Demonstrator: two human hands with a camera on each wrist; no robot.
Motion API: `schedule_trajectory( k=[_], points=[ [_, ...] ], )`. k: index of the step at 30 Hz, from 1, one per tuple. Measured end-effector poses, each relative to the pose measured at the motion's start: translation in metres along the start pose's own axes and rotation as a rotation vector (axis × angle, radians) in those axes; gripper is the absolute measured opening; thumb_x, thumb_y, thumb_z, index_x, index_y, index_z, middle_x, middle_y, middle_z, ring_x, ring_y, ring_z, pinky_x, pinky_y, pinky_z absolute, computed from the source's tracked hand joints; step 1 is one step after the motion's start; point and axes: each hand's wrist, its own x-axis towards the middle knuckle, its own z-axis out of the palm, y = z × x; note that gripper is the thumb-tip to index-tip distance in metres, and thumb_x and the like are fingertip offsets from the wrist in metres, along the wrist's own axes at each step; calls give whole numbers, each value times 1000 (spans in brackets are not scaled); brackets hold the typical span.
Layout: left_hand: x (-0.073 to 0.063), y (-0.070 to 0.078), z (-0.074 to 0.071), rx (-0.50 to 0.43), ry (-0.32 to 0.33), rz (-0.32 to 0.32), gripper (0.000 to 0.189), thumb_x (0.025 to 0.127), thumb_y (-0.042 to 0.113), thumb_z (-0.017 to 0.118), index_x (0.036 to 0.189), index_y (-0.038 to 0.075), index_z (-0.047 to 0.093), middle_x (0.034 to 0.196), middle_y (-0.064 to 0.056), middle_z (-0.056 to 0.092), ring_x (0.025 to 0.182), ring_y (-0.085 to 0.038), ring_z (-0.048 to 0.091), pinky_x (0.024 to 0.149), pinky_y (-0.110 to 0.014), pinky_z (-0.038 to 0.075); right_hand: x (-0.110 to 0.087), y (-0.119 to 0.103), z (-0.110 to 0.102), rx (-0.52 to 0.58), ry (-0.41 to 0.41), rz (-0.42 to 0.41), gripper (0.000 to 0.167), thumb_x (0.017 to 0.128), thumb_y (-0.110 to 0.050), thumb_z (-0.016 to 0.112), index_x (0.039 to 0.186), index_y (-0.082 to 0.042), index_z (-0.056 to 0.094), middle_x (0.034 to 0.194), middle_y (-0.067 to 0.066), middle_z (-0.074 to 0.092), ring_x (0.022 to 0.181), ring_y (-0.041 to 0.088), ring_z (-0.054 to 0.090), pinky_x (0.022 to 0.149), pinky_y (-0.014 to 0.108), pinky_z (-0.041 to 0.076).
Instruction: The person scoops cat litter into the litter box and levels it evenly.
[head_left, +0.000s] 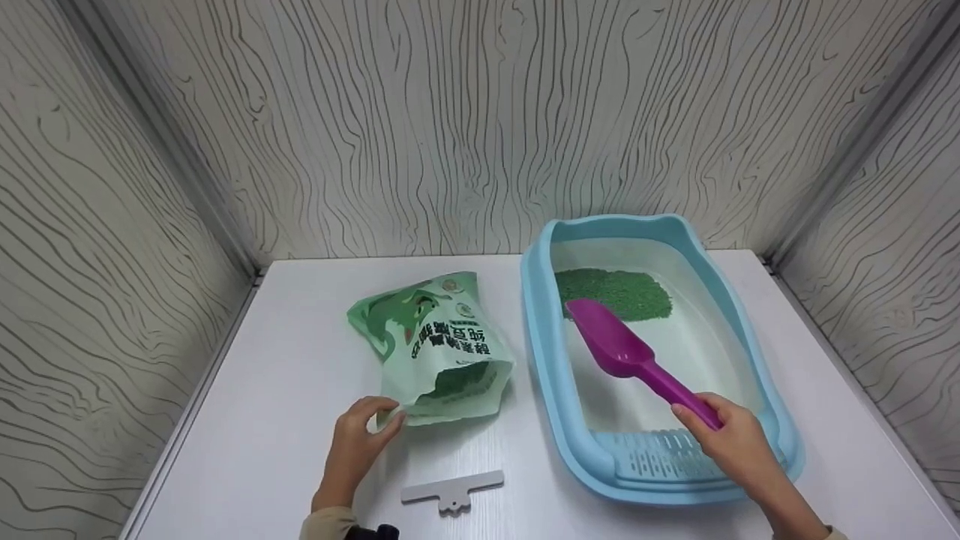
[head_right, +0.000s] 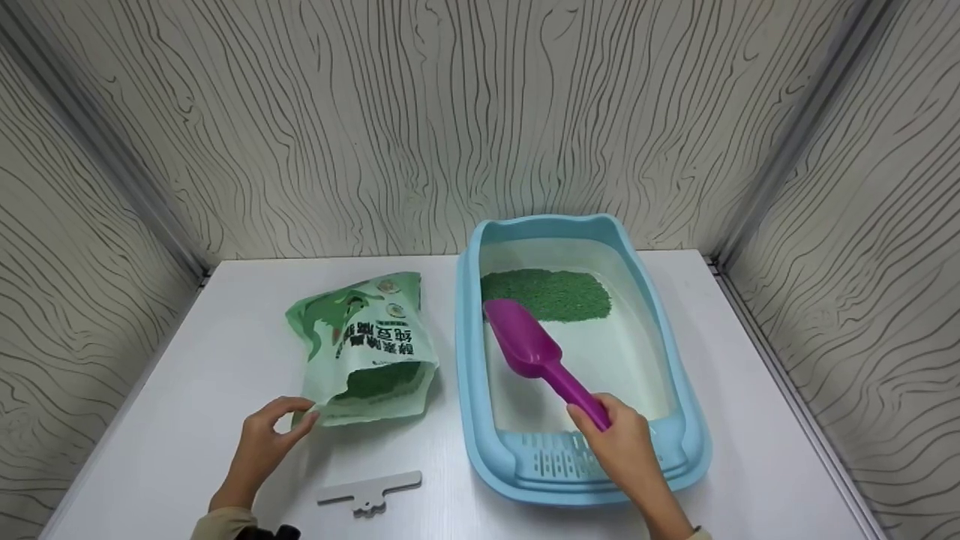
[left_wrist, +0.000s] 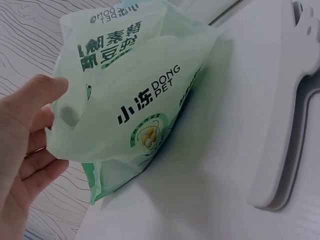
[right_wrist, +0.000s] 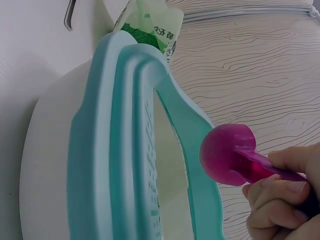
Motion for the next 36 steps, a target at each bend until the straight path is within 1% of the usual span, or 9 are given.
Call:
schedule_trajectory(
  k=[7,11,17,20,24,26,29,36],
  points=[
    [0,-1,1,29,1,22,10,81,13,77,88,11,71,90,0,72,88,-17,69,83,-34,58,-8,-5,5,45,-11,9,41,92,-24,66,121,4,57,66,1,50,54,8,45,47,17,39],
    [-1,-1,1,36,17,25,10,80,13,78,87,12,71,89,2,72,86,-15,68,82,-32,58,-12,-7,9,45,-20,8,41,93,-25,65,121,4,57,66,1,50,54,9,45,48,17,40],
    [-2,-2,2,26,51,61,13,77,11,80,87,11,71,87,3,72,83,-12,67,78,-29,58,-20,-15,19,69,-22,-20,36,91,-22,67,117,2,61,63,0,47,52,7,42,47,16,37],
    [-2,-2,2,22,52,63,13,77,12,79,87,12,71,87,3,72,83,-11,67,78,-29,58,-23,-18,24,79,-39,-23,35,90,-23,68,116,1,62,63,0,47,53,7,43,47,16,37],
    [-1,-3,3,15,50,51,12,78,12,79,86,12,72,86,3,72,83,-11,67,78,-29,58,-28,-21,29,88,-79,-13,38,90,-24,68,119,0,61,66,2,50,56,9,45,50,17,39],
    [-1,-3,3,10,55,51,12,77,11,79,86,12,72,86,3,71,82,-10,66,78,-29,58,-30,-22,32,88,-106,-21,40,90,-25,68,120,1,60,69,3,52,58,10,46,52,17,41],
    [-1,-3,4,12,60,57,12,77,10,80,85,12,72,85,4,71,81,-10,66,76,-28,58,-33,-22,35,101,-140,-52,40,91,-25,67,120,2,59,73,4,54,61,9,47,53,17,42],
    [-1,0,2,37,43,11,10,78,13,79,86,12,72,87,4,72,83,-12,67,77,-30,58,-38,-20,46,148,-194,-182,34,90,-23,68,112,2,63,72,2,55,57,2,44,51,17,40]
  ],
)
